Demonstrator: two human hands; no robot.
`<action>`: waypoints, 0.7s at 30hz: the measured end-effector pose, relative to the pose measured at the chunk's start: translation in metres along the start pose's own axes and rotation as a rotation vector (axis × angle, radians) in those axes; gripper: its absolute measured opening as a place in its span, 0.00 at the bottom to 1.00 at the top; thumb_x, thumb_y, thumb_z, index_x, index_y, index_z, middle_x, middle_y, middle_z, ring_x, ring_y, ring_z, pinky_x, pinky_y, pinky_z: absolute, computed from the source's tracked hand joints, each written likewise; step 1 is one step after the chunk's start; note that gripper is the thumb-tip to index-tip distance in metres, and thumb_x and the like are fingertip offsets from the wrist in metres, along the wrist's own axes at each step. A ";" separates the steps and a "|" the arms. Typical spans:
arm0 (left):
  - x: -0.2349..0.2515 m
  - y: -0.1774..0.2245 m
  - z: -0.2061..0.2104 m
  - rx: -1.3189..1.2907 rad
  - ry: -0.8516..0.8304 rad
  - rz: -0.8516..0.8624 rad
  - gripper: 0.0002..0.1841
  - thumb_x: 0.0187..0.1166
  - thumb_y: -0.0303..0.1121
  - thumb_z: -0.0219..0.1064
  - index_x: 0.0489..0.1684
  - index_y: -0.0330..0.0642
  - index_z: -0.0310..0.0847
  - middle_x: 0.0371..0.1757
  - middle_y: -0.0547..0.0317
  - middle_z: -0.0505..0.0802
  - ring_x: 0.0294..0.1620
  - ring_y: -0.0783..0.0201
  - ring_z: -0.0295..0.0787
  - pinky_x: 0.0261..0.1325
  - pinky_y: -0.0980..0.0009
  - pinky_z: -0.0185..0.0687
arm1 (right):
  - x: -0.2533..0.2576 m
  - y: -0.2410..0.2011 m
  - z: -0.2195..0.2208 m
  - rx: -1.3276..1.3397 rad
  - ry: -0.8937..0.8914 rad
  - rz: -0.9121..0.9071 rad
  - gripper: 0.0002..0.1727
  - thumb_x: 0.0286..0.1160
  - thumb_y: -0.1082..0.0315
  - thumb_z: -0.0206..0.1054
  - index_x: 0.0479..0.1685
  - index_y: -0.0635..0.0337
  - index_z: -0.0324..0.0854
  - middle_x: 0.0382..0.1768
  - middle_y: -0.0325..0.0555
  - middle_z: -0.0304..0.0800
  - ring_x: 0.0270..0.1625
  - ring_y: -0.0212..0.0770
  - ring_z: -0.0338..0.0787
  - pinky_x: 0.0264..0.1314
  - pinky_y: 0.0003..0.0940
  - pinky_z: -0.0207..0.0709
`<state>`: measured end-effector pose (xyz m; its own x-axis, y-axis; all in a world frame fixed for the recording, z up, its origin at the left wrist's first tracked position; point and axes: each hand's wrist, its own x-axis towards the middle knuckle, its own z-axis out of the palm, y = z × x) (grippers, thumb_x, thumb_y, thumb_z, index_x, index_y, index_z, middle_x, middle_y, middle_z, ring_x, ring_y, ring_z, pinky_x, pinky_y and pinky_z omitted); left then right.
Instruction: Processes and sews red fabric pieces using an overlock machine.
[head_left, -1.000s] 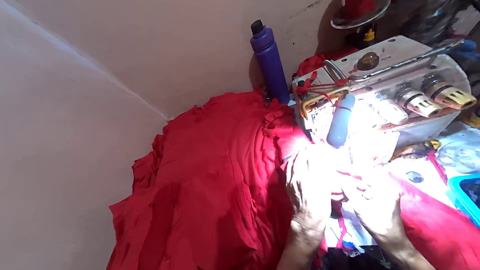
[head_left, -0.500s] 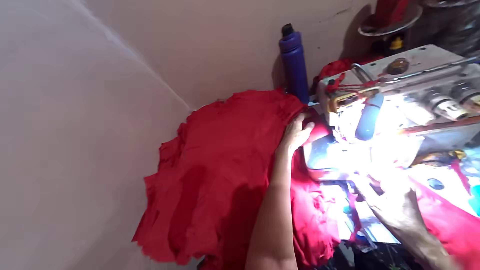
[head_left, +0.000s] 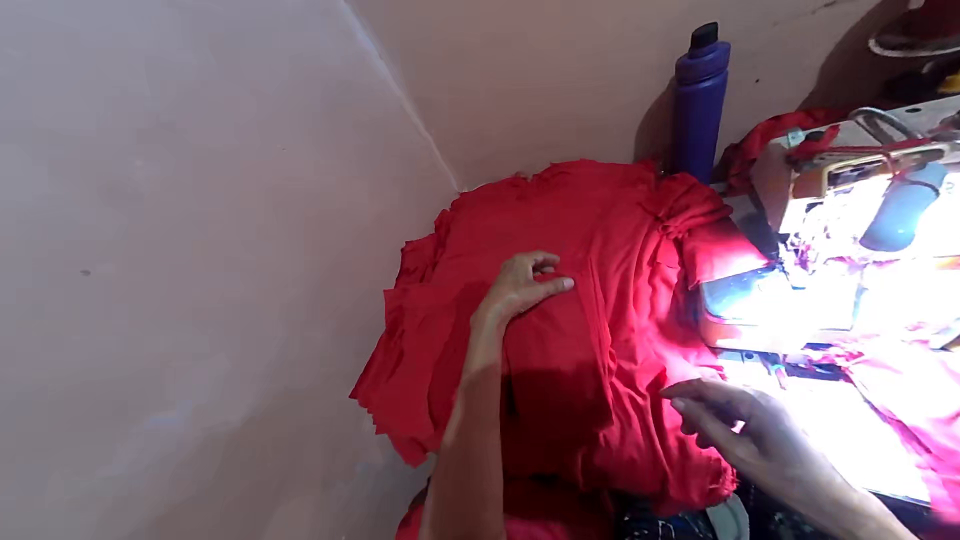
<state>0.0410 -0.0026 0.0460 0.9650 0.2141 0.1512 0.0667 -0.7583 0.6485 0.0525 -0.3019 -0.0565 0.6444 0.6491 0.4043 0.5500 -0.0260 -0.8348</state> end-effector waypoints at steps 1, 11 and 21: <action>-0.005 -0.005 0.005 -0.039 0.028 0.011 0.19 0.75 0.34 0.76 0.62 0.36 0.87 0.62 0.41 0.90 0.60 0.46 0.86 0.62 0.48 0.80 | 0.003 -0.004 0.006 -0.020 -0.016 -0.020 0.17 0.82 0.63 0.57 0.46 0.62 0.91 0.28 0.38 0.91 0.26 0.22 0.86 0.31 0.20 0.81; -0.012 -0.015 0.029 0.004 0.474 0.056 0.13 0.90 0.35 0.59 0.57 0.34 0.81 0.42 0.41 0.89 0.38 0.48 0.84 0.41 0.51 0.79 | 0.038 -0.023 0.064 -0.162 0.052 -0.136 0.18 0.79 0.61 0.63 0.58 0.62 0.88 0.41 0.48 0.90 0.37 0.41 0.89 0.38 0.37 0.83; -0.100 0.054 -0.012 -0.085 0.694 0.573 0.04 0.83 0.27 0.66 0.47 0.38 0.83 0.41 0.73 0.89 0.40 0.85 0.83 0.46 0.87 0.81 | 0.041 -0.020 0.077 -0.301 0.153 -0.374 0.17 0.71 0.52 0.68 0.38 0.57 0.91 0.65 0.61 0.86 0.64 0.65 0.84 0.59 0.61 0.75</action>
<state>-0.0547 -0.0574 0.0755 0.4727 0.1623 0.8662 -0.4227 -0.8207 0.3844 0.0270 -0.2164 -0.0518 0.4322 0.5375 0.7240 0.8723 -0.0456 -0.4869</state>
